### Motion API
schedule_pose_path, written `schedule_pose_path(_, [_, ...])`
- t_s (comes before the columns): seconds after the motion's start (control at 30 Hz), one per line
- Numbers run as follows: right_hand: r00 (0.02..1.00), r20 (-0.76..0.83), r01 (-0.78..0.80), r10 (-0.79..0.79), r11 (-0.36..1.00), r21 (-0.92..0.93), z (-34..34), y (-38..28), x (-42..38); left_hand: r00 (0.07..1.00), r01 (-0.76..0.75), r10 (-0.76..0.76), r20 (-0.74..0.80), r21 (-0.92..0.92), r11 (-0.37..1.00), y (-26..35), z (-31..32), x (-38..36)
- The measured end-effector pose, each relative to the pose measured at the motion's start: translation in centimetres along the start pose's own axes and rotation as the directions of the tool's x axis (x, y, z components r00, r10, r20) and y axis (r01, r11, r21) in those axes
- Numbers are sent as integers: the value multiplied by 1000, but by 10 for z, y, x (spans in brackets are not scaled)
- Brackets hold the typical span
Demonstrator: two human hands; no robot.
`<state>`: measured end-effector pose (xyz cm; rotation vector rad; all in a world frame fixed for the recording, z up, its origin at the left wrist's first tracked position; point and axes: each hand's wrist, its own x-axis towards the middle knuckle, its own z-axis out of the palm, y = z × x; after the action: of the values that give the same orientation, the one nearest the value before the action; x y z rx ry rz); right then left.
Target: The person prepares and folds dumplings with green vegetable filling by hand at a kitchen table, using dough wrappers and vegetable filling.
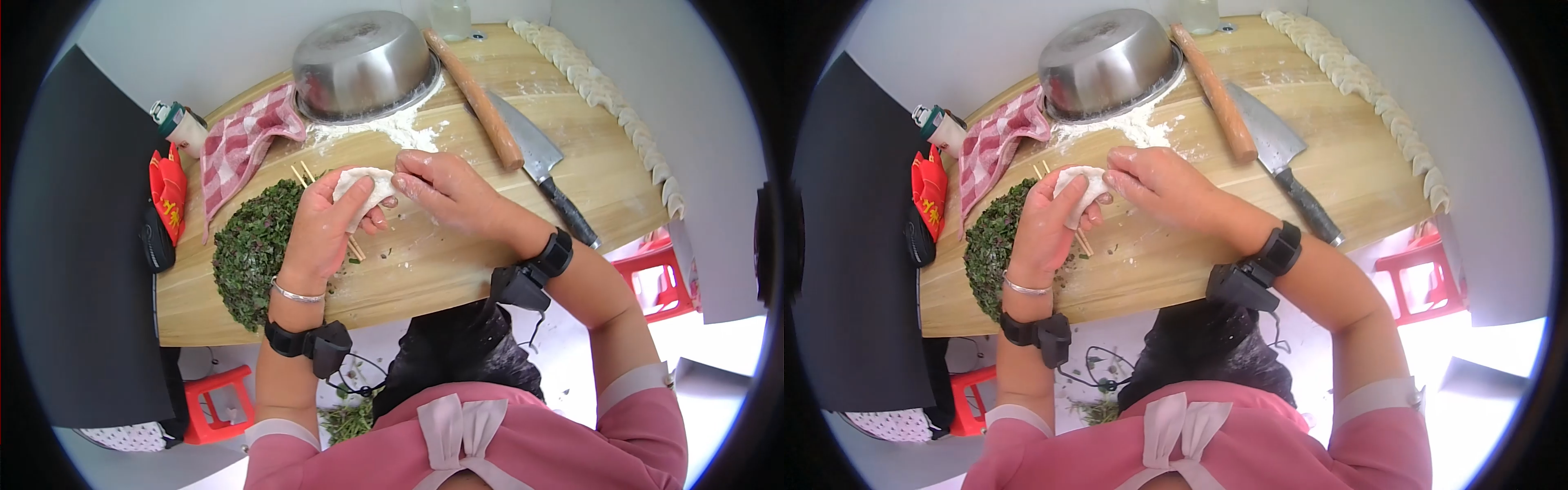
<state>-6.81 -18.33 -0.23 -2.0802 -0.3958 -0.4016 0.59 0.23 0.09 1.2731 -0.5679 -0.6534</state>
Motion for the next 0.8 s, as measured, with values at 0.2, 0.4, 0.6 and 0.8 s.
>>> schedule_pose_path(0.2, [993, -78, -94, 93, 996, -6, 0, -8, -2, 995, -95, 100, -24, 148, 984, -2, 12, -1])
schedule_pose_path(0.4, [969, -116, -205, 217, 973, 106, 9, -1, -3, 967, -123, 209, -143, 458, 880, 2, 15, 0])
schedule_pose_path(0.6, [966, 6, -258, 260, 958, 124, 12, -10, -2, 928, -225, 334, -164, 468, 855, -1, 13, -1])
schedule_pose_path(0.8, [967, -87, -229, 241, 965, 132, 8, -6, -3, 916, -251, 367, -160, 485, 838, -3, 14, -2])
